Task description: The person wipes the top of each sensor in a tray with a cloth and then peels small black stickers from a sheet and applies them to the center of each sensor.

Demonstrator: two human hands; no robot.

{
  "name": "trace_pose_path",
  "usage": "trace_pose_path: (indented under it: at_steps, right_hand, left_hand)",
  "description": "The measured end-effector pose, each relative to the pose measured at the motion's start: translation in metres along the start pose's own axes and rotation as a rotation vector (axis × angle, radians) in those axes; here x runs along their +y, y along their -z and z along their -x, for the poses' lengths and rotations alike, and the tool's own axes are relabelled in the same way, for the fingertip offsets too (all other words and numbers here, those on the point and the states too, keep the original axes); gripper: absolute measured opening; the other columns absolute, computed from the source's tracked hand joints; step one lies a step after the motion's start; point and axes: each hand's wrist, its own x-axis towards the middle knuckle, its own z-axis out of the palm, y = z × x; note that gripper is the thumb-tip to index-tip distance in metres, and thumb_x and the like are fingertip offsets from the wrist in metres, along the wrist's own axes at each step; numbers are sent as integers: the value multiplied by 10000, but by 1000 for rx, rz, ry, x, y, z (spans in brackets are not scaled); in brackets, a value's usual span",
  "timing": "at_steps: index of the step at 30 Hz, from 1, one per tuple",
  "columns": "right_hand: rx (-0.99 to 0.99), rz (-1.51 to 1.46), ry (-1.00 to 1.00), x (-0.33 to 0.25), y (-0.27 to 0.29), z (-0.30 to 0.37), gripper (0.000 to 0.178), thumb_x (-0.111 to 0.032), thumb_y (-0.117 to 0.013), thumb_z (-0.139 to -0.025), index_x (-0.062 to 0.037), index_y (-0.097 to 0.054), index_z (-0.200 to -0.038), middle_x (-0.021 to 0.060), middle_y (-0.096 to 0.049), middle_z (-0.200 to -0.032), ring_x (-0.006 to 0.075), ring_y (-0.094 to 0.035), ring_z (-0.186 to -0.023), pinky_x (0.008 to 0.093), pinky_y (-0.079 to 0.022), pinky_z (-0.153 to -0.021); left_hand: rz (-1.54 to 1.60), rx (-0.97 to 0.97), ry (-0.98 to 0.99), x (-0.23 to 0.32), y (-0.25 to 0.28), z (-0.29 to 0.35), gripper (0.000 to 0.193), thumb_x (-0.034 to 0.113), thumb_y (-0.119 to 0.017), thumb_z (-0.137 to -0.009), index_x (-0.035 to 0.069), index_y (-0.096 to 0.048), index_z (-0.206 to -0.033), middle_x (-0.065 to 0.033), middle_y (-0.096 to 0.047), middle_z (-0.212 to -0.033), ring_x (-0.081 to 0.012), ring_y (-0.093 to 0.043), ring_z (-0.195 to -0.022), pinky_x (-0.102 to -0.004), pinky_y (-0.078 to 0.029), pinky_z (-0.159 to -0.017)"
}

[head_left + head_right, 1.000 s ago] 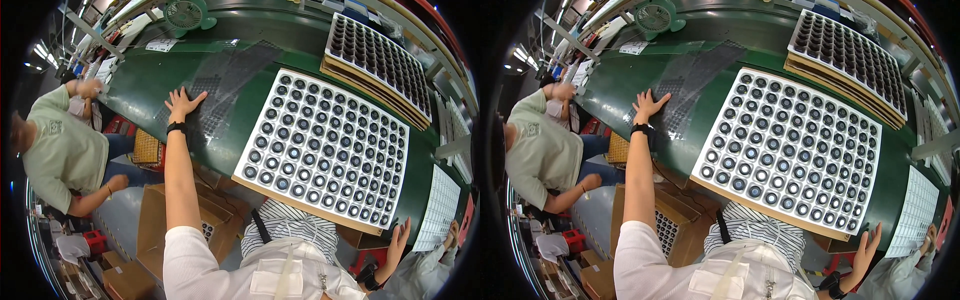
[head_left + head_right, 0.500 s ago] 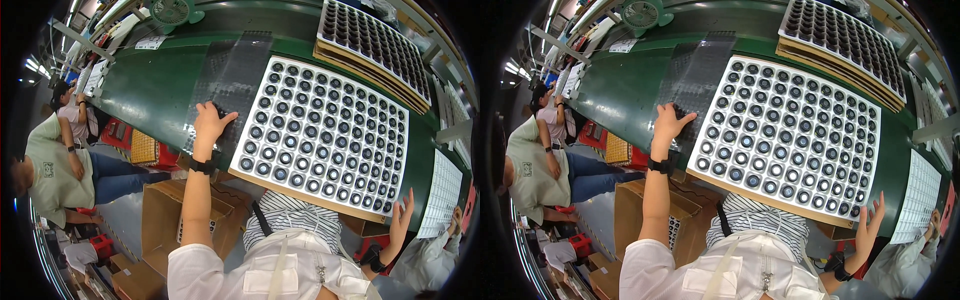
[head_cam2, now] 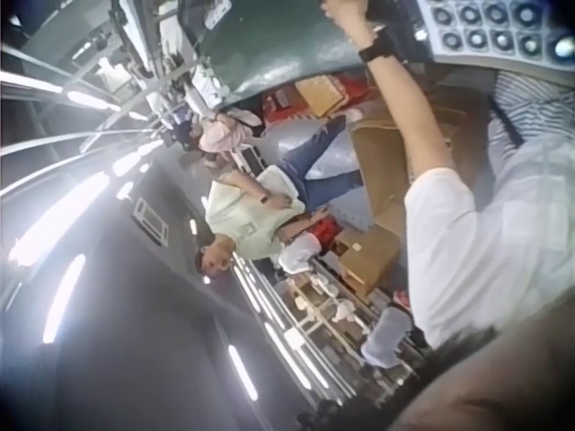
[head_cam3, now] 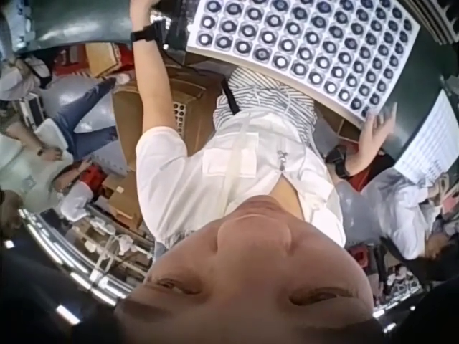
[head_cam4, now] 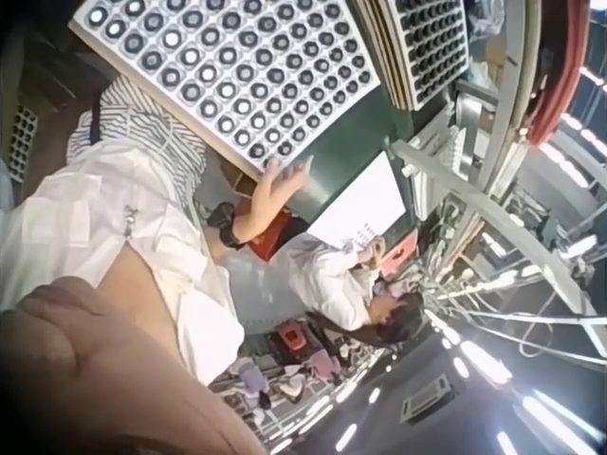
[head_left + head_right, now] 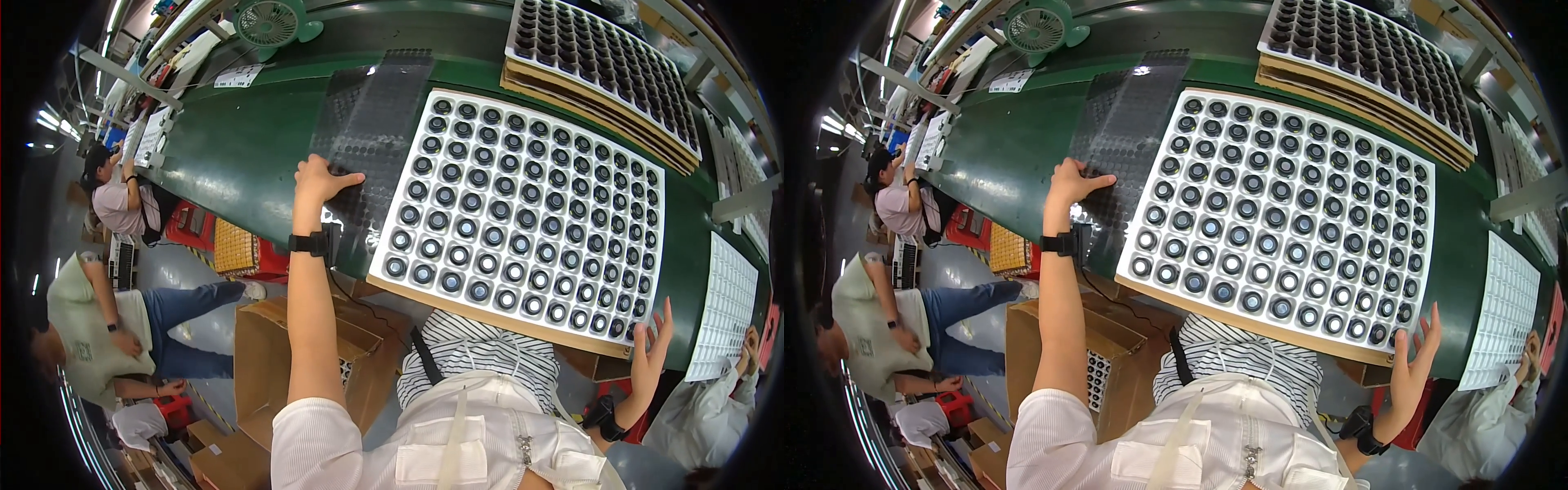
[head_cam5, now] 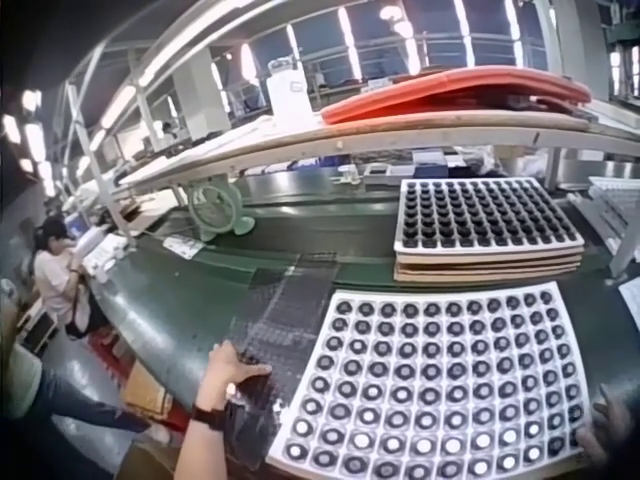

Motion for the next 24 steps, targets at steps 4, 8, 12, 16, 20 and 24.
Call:
trace_pose_path:
  at_steps: [4,8,12,16,20,24]
  right_hand:
    - [13,-27,45,-18,-8,-4,638,-219,-607,-1014,-77,-344,-1578,161,-382,-1571,311,-435,-1399,462,-351,-1151]
    - [22,-55,124,-35,-18,-9,622,-190,-605,-1009,-68,-361,-1567,165,-396,-1561,296,-449,-1389,449,-359,-1144]
    - [62,-169,201,-60,-32,-15,563,-148,-593,-1002,-41,-416,-1526,164,-454,-1515,272,-486,-1353,427,-382,-1125]
    - [-73,-522,247,-112,-70,-6,444,-90,-583,-985,3,-530,-1415,146,-563,-1401,241,-560,-1259,389,-443,-1064]
    - [-733,-575,364,-163,-133,-3,454,-90,-630,-968,26,-536,-1396,149,-566,-1384,253,-580,-1223,380,-465,-1054]
    - [-894,-471,493,-188,-174,1,613,-106,-691,-946,6,-430,-1490,183,-514,-1443,271,-538,-1294,399,-467,-1072]
  left_hand:
    - [174,-275,143,-13,10,-14,904,540,-989,-512,-53,-608,-1077,-168,-697,-992,-314,-680,-901,-385,-560,-831]
    - [215,-254,123,-32,9,-19,731,492,-965,-610,-40,-644,-995,-148,-705,-974,-299,-681,-875,-383,-561,-825]
    - [329,-419,-42,-40,33,-24,522,384,-876,-791,-57,-692,-1001,-159,-719,-1002,-297,-695,-936,-396,-561,-848]
    - [535,-341,-75,-44,54,-7,338,257,-737,-943,-56,-714,-1069,-102,-696,-946,-210,-658,-872,-335,-535,-785]
    - [389,99,-505,-64,18,-12,319,195,-622,-1021,-50,-672,-1219,-84,-682,-935,-131,-625,-848,-272,-509,-773]
    - [334,275,-548,-20,38,4,308,164,-558,-1052,-45,-645,-1261,-105,-689,-1039,-96,-659,-933,-238,-511,-813]
